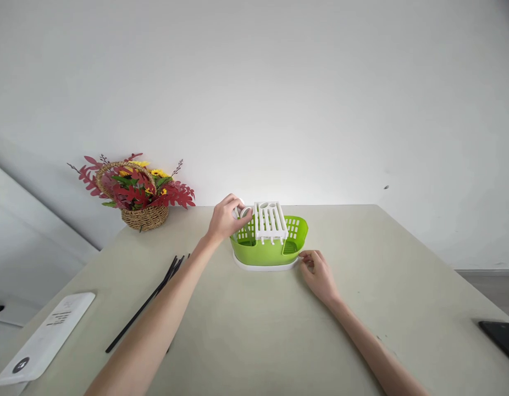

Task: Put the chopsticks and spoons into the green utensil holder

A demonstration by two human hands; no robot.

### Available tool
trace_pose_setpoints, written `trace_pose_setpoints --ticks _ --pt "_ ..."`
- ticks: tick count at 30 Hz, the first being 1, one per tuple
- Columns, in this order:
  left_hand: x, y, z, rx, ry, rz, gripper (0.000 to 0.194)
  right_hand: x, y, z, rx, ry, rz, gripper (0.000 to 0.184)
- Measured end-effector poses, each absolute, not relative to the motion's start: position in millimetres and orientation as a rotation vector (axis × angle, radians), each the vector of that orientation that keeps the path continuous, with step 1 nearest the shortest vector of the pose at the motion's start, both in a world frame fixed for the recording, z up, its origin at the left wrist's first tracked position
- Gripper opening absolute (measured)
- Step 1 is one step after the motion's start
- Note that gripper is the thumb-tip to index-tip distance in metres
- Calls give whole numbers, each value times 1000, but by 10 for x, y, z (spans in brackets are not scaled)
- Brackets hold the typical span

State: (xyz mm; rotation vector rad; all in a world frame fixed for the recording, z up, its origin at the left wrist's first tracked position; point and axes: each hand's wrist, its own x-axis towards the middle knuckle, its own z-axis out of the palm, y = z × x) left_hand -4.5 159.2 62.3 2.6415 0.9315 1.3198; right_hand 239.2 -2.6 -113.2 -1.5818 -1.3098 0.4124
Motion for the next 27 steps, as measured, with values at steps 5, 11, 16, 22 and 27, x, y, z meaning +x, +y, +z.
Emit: trace_pose_setpoints --ticks 5,11,16,22,27 --pt "-34 1634 728 2623 980 1382 26 2393 -35 -1124 -1587 -1315 416 22" --pt "20 1680 959 2554 1027 1411 25 2387 -43 -1116 -1596 -1328 403 22" --pt "9 1677 1081 2490 1034 1401 27 2390 -33 -1129 -1586 -1332 405 22" --pt "-89 1677 965 2505 1026 1223 30 2393 -25 -1136 -1580 -1330 402 22" --pt "-106 1730 779 2658 976 1108 26 2391 -32 -1129 -1578 -1333 399 22"
